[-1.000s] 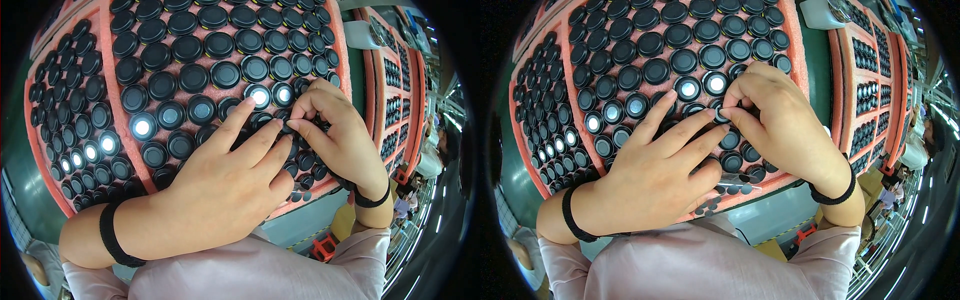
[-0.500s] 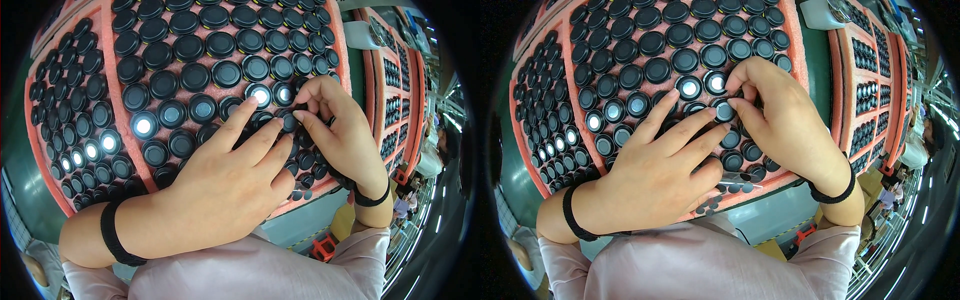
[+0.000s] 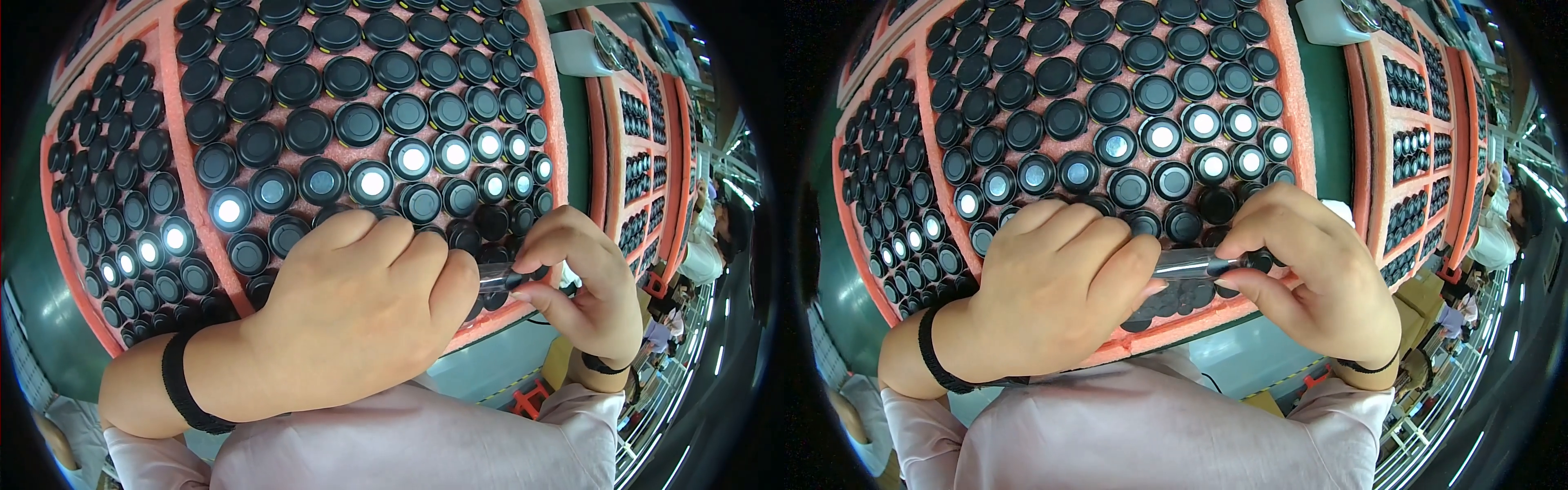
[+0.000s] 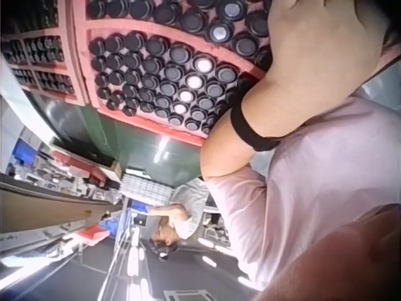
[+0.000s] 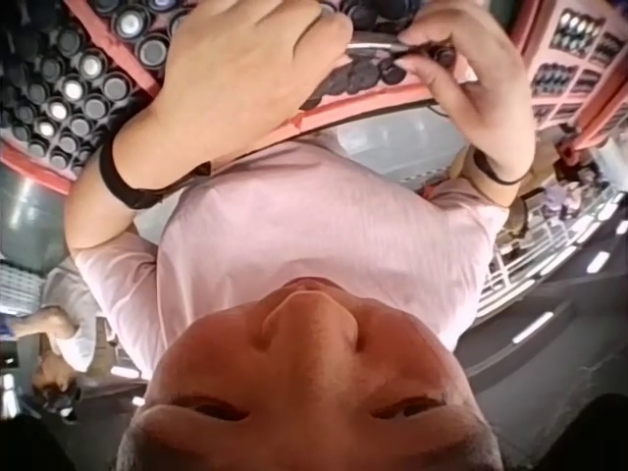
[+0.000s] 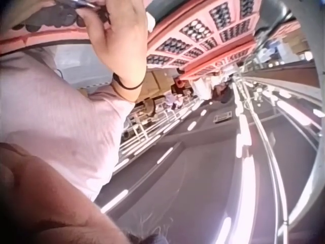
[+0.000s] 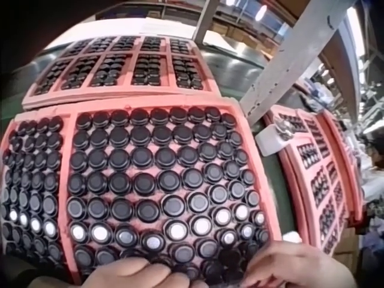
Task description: The person peels small black stickers from a plastic sheet and presses them onto the center of round black components arranged in a pink foam tray. They repeat this process for several components, occasionally folding the sheet to access more stickers.
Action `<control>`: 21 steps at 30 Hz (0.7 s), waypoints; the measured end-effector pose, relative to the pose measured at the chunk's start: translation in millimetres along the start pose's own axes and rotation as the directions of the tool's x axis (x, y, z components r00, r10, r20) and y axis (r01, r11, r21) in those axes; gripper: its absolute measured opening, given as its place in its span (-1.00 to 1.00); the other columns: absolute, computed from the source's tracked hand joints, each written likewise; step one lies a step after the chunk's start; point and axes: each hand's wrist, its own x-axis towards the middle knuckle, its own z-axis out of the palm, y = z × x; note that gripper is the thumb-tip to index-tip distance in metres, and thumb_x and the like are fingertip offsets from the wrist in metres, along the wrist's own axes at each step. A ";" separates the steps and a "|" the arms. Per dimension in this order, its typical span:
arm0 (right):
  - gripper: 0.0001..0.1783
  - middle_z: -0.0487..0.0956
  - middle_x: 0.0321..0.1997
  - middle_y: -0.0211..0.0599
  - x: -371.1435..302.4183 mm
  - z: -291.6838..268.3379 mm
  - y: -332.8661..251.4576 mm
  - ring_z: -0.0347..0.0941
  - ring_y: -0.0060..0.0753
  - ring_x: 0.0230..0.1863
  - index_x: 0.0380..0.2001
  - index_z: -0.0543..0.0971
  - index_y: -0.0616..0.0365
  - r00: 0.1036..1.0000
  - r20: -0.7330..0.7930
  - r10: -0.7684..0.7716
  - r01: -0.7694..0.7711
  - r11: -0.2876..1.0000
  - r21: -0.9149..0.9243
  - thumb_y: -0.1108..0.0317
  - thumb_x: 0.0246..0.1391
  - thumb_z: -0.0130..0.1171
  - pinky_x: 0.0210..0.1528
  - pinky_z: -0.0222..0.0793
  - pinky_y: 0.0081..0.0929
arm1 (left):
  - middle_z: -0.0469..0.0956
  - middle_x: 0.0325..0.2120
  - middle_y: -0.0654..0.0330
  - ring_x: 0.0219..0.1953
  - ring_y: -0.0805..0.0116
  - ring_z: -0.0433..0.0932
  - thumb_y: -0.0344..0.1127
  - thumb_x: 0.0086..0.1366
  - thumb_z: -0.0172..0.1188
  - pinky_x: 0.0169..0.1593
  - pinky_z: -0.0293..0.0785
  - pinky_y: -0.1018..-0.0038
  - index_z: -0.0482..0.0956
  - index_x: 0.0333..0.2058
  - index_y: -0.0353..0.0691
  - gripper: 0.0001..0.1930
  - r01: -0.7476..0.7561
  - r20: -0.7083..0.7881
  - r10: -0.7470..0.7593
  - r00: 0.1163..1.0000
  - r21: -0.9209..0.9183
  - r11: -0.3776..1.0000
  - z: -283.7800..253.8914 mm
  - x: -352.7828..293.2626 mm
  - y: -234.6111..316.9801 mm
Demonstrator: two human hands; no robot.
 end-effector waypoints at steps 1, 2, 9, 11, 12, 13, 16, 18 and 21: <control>-0.74 0.56 -0.26 -0.19 -0.1 1.7 0.1 0.52 -0.20 -0.25 -0.30 0.59 0.23 1.000 -0.002 0.001 -0.001 1.000 0.000 0.60 -0.10 0.42 -0.33 0.41 -0.39 | 0.46 -0.40 0.26 -0.42 0.34 0.47 -0.20 0.12 0.31 -0.34 0.36 0.39 0.61 -0.20 -0.21 -0.70 0.000 -0.007 0.000 1.000 0.005 1.000 0.2 -0.3 0.4; -0.74 0.56 -0.28 -0.20 0.1 3.7 0.1 0.52 -0.19 -0.27 -0.31 0.58 0.23 0.999 -0.026 -0.026 0.026 0.999 -0.026 0.61 -0.11 0.42 -0.34 0.41 -0.37 | 0.46 -0.40 0.26 -0.42 0.34 0.47 -0.20 0.12 0.31 -0.34 0.36 0.39 0.61 -0.20 -0.21 -0.70 -0.001 -0.007 0.001 1.000 0.005 1.000 0.0 -0.8 1.2; -0.71 0.56 -0.37 -0.25 -0.5 13.6 3.5 0.49 -0.26 -0.33 -0.35 0.59 0.22 0.985 -0.118 -0.123 0.108 0.986 -0.128 0.61 -0.19 0.46 -0.31 0.37 -0.39 | 0.42 -0.44 0.31 -0.60 0.45 0.42 -0.22 0.14 0.30 -0.52 0.27 0.47 0.61 -0.15 -0.21 -0.69 0.005 0.000 -0.005 1.000 0.069 0.998 -1.3 -2.4 4.2; -0.71 0.56 -0.36 -0.24 0.6 13.8 4.1 0.49 -0.24 -0.33 -0.36 0.57 0.21 0.982 -0.102 -0.158 0.137 0.973 -0.186 0.62 -0.20 0.45 -0.32 0.37 -0.38 | 0.42 -0.45 0.31 -0.60 0.45 0.41 -0.22 0.15 0.30 -0.53 0.27 0.47 0.61 -0.15 -0.21 -0.69 0.004 0.000 -0.004 1.000 0.073 0.997 -1.3 -2.5 4.6; -0.70 0.57 -0.36 -0.24 1.1 13.8 4.3 0.50 -0.23 -0.33 -0.37 0.57 0.21 0.980 -0.093 -0.175 0.152 0.965 -0.214 0.63 -0.20 0.45 -0.32 0.38 -0.37 | 0.42 -0.45 0.31 -0.60 0.46 0.41 -0.22 0.15 0.30 -0.54 0.28 0.48 0.61 -0.15 -0.21 -0.70 0.003 0.000 -0.003 1.000 0.075 0.997 -1.4 -2.6 5.0; -0.70 0.57 -0.36 -0.24 1.3 13.7 4.4 0.50 -0.23 -0.33 -0.37 0.57 0.21 0.980 -0.094 -0.174 0.151 0.965 -0.214 0.63 -0.20 0.45 -0.32 0.38 -0.37 | 0.42 -0.46 0.31 -0.61 0.46 0.41 -0.22 0.16 0.30 -0.54 0.28 0.48 0.61 -0.15 -0.22 -0.70 0.001 0.001 -0.001 1.000 0.078 0.997 -1.4 -2.6 5.4; -0.70 0.57 -0.35 -0.22 2.3 13.5 4.2 0.51 -0.20 -0.33 -0.37 0.55 0.21 0.981 -0.078 -0.179 0.158 0.962 -0.221 0.63 -0.20 0.45 -0.32 0.39 -0.37 | 0.41 -0.47 0.31 -0.62 0.46 0.41 -0.22 0.17 0.30 -0.54 0.29 0.49 0.61 -0.15 -0.23 -0.70 0.001 0.010 -0.001 1.000 0.082 0.997 -2.0 -2.9 6.9; -0.70 0.57 -0.35 -0.22 1.9 12.4 4.3 0.51 -0.20 -0.32 -0.38 0.55 0.21 0.980 -0.076 -0.185 0.164 0.961 -0.221 0.63 -0.20 0.44 -0.31 0.39 -0.37 | 0.41 -0.47 0.31 -0.62 0.46 0.41 -0.22 0.17 0.30 -0.54 0.29 0.49 0.61 -0.15 -0.23 -0.70 0.000 0.015 -0.002 1.000 0.084 0.996 -3.2 -2.8 7.0; -0.71 0.57 -0.34 -0.22 0.9 12.1 4.6 0.51 -0.20 -0.31 -0.38 0.55 0.21 0.978 -0.074 -0.198 0.177 0.959 -0.220 0.64 -0.19 0.44 -0.30 0.41 -0.36 | 0.41 -0.48 0.31 -0.62 0.46 0.41 -0.23 0.17 0.29 -0.54 0.30 0.48 0.61 -0.15 -0.24 -0.69 0.031 0.047 -0.033 0.998 0.057 0.998 -6.1 -2.7 6.4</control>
